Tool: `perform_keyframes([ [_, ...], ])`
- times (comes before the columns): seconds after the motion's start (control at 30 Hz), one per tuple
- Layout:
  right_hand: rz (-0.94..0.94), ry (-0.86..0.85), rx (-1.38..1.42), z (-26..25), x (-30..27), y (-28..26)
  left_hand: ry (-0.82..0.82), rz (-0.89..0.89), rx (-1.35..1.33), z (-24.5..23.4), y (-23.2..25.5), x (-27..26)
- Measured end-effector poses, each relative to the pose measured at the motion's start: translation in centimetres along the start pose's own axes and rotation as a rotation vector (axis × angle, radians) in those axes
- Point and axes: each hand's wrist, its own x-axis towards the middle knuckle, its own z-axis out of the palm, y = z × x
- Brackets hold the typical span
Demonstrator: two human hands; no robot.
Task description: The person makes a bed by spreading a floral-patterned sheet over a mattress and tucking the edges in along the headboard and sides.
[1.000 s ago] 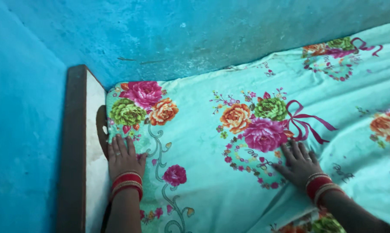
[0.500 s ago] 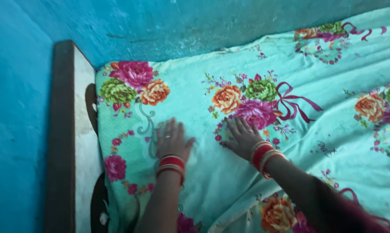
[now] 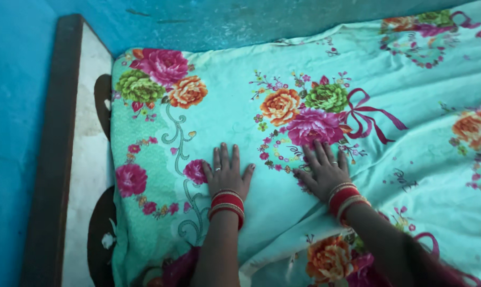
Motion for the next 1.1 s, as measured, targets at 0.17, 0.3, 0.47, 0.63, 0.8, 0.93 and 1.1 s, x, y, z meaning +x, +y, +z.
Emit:
perform_keyframes([
  [0.17, -0.047, 0.114, -0.047, 1.1, -0.5, 0.2, 0.082, 0.046, 0.017, 0.4, 0.0, -0.1],
  [0.3, -0.094, 0.204, -0.050, 1.1, -0.6, 0.1, 0.084, 0.009, 0.015, 0.1, 0.4, -0.1],
  [0.47, -0.080, 0.176, 0.020, 1.1, -0.6, 0.1, 0.060, 0.025, 0.024, -0.6, 0.6, -0.1],
  [0.63, -0.092, 0.262, 0.010, 1.9, -0.6, 0.5, 0.073, 0.033, -0.004, -1.0, 0.6, -0.1],
  [0.8, -0.110, 0.300, 0.043, 2.4, -0.8, 1.0, 0.100, 0.048, -0.017, -0.7, 0.6, -0.2],
  [0.93, -0.098, 0.285, 0.049, 2.4, -0.3, 0.7, 0.036, 0.043, -0.004, -1.0, 0.2, 0.1],
  [1.1, -0.083, 0.249, -0.003, 2.2, 0.1, 0.5, -0.033, 0.018, 0.015, -0.5, 0.9, 0.4],
])
